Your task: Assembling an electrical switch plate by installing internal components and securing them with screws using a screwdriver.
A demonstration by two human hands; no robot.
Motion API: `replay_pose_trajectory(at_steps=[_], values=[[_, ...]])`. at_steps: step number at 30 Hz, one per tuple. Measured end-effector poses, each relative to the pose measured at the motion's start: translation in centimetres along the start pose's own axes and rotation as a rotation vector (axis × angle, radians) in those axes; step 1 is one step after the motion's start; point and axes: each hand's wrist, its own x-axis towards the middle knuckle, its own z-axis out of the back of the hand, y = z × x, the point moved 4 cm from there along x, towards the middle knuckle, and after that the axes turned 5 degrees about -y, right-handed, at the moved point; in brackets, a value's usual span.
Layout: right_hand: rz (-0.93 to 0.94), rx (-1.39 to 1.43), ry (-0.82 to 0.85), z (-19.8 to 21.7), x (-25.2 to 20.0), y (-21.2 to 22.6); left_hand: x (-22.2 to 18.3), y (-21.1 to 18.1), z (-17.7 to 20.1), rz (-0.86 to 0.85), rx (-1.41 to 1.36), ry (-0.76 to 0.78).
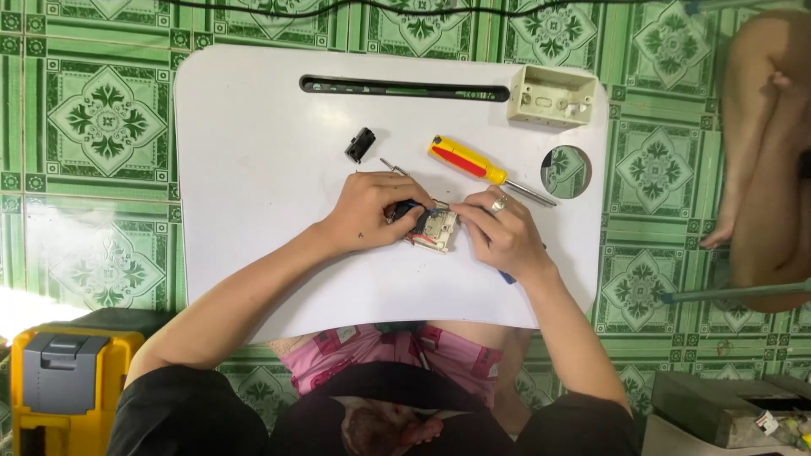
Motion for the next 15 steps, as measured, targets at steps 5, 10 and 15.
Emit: replay_pose_trajectory(at_steps=[5,10,15], values=[[-0.004,-0.022,-0.004,0.0,-0.3,-0.2,0.2,-0.1,0.0,0.001,0.002,0.012],[0.009,0.0,0.004,0.0,-0.4,-0.3,0.2,0.1,0.1,-0.005,-0.005,0.008],[0.014,0.027,0.054,0.5,0.6,0.4,0.1,0.4,-0.1,-0.022,-0.007,-0.006]])
